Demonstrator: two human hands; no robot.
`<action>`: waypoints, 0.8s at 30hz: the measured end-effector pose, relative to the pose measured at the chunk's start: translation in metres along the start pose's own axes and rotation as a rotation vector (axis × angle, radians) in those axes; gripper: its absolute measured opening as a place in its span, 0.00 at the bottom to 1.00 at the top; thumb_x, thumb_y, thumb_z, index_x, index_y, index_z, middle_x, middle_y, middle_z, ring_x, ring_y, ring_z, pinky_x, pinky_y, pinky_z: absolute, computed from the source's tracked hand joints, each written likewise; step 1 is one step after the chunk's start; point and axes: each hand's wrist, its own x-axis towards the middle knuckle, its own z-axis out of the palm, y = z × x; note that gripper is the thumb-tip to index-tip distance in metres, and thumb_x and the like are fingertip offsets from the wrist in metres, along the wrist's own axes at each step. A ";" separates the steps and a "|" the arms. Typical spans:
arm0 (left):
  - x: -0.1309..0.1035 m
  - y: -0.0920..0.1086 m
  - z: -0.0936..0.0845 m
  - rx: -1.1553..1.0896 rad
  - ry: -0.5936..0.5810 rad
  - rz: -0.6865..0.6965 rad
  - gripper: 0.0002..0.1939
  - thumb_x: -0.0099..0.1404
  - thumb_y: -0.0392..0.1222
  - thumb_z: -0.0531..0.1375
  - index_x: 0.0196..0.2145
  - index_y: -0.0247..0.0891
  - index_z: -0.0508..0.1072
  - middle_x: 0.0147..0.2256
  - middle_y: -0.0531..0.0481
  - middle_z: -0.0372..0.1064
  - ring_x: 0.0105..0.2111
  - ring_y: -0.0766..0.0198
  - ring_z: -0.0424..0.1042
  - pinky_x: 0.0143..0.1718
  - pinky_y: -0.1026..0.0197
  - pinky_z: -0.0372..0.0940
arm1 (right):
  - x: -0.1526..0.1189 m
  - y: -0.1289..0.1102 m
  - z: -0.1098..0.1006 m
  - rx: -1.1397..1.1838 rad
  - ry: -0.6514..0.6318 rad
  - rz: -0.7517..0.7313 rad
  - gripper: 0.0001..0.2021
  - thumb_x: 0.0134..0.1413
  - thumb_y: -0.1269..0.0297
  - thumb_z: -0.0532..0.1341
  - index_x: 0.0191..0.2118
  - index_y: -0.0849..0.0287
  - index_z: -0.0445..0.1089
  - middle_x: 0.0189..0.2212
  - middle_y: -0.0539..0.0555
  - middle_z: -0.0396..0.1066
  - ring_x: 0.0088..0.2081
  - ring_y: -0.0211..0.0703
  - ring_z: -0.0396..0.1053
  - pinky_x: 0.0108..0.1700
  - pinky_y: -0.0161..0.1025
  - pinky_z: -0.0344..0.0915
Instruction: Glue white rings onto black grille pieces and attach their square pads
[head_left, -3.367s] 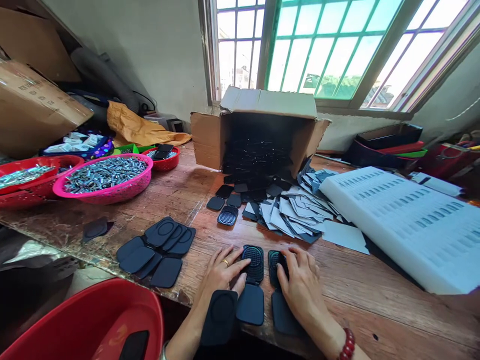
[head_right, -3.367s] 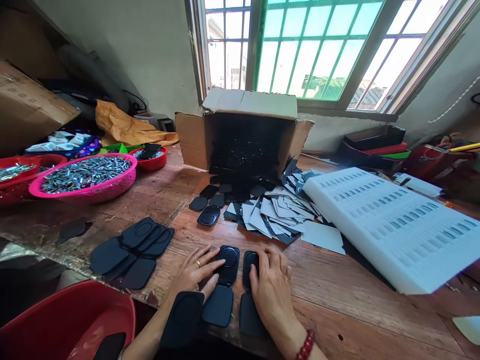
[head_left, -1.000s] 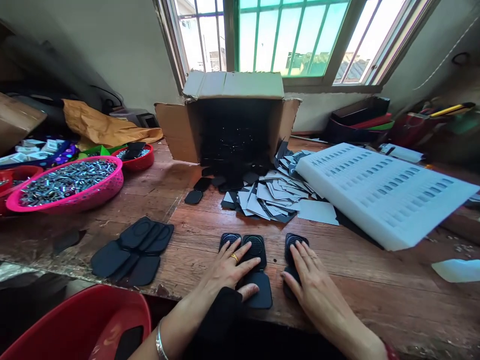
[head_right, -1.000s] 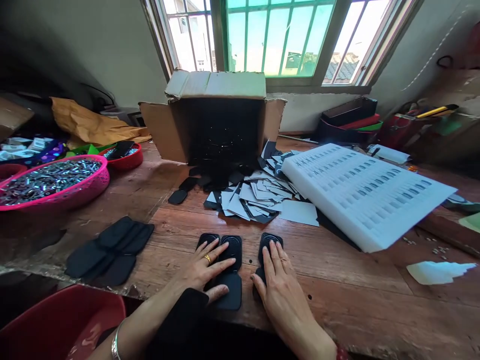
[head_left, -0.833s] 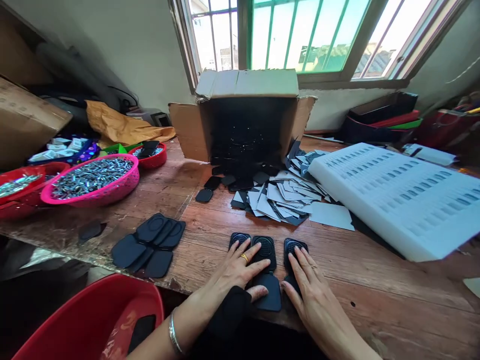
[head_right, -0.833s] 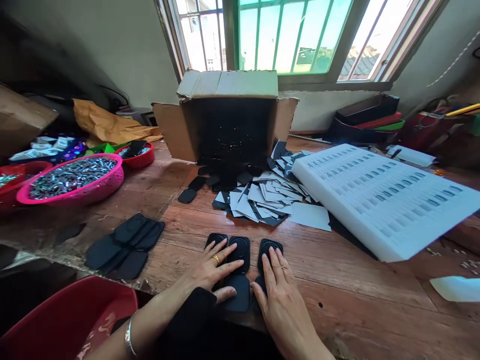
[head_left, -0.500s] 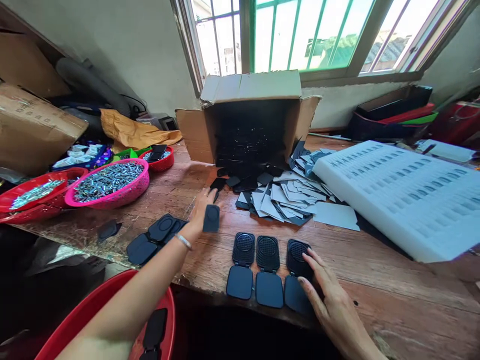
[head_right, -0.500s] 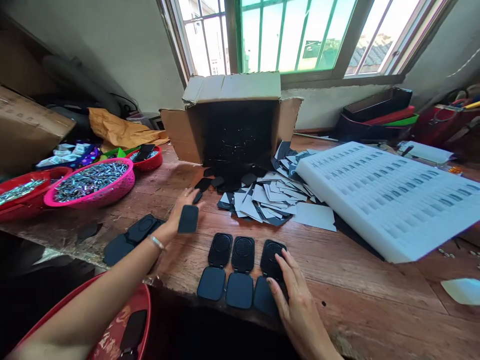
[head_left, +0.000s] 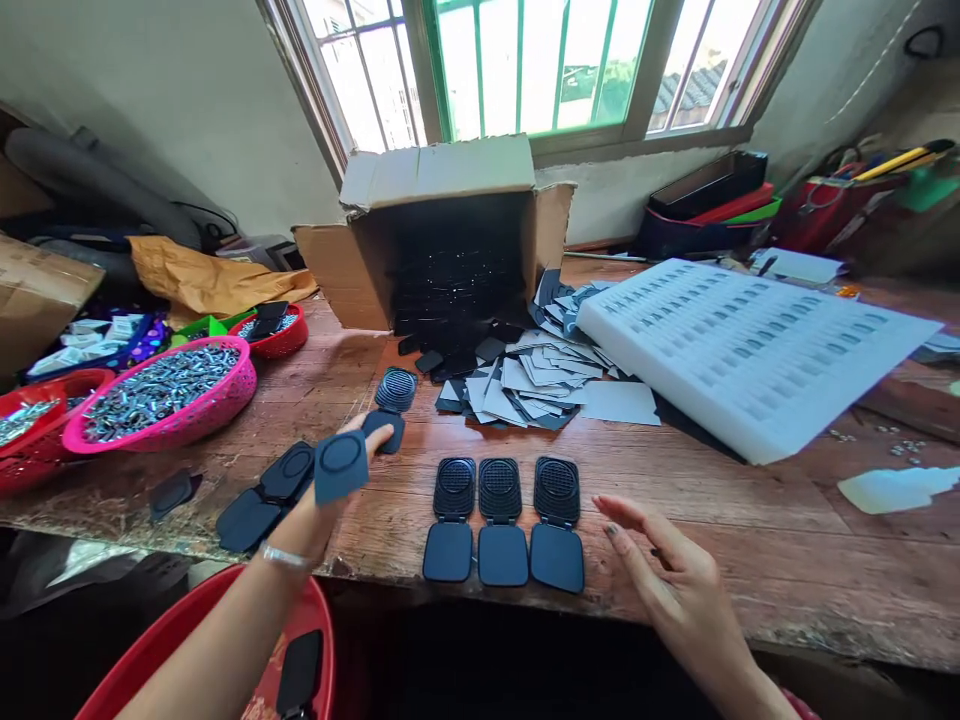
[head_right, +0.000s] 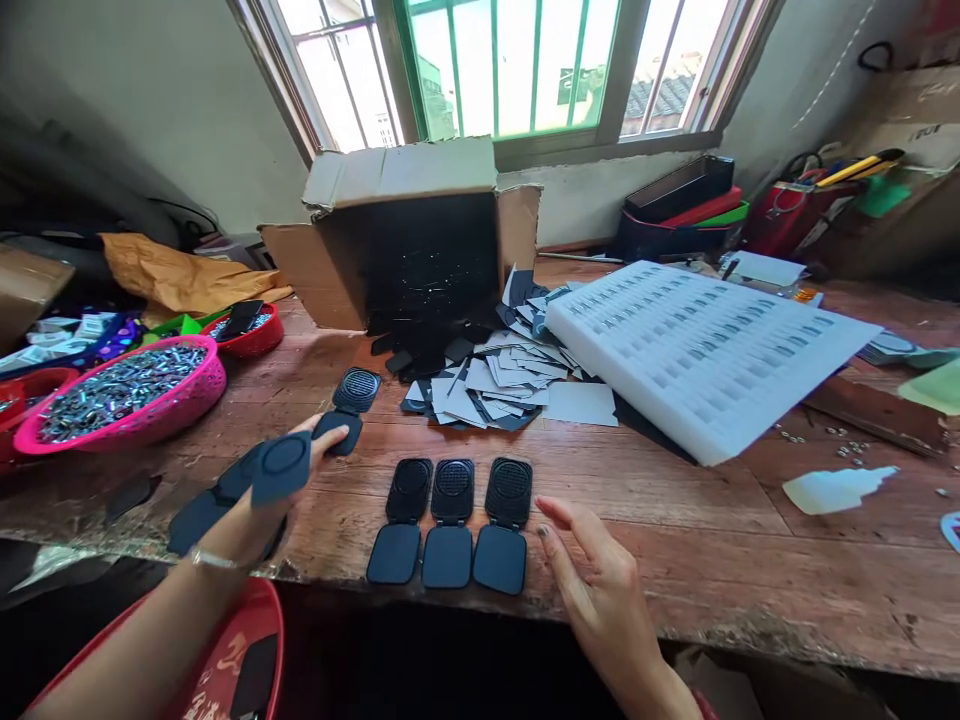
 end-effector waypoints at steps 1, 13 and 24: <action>-0.013 0.008 0.008 -0.013 -0.017 0.004 0.19 0.66 0.55 0.56 0.48 0.43 0.74 0.41 0.48 0.77 0.44 0.53 0.75 0.45 0.52 0.72 | 0.000 -0.005 0.003 0.087 -0.023 0.066 0.16 0.63 0.56 0.59 0.53 0.53 0.71 0.47 0.58 0.77 0.48 0.50 0.76 0.52 0.48 0.73; -0.076 0.039 0.138 0.140 -0.414 0.677 0.21 0.69 0.48 0.57 0.55 0.35 0.72 0.58 0.36 0.68 0.62 0.45 0.62 0.60 0.44 0.63 | 0.031 0.013 -0.011 0.226 -0.026 0.407 0.33 0.55 0.53 0.60 0.63 0.64 0.59 0.26 0.49 0.69 0.22 0.40 0.66 0.23 0.38 0.65; -0.084 0.026 0.158 0.451 -0.361 0.701 0.28 0.65 0.55 0.62 0.58 0.39 0.70 0.58 0.35 0.68 0.62 0.38 0.61 0.61 0.34 0.57 | 0.015 0.043 0.024 -0.630 0.027 -0.206 0.22 0.58 0.76 0.48 0.54 0.63 0.70 0.59 0.65 0.64 0.64 0.59 0.57 0.61 0.60 0.62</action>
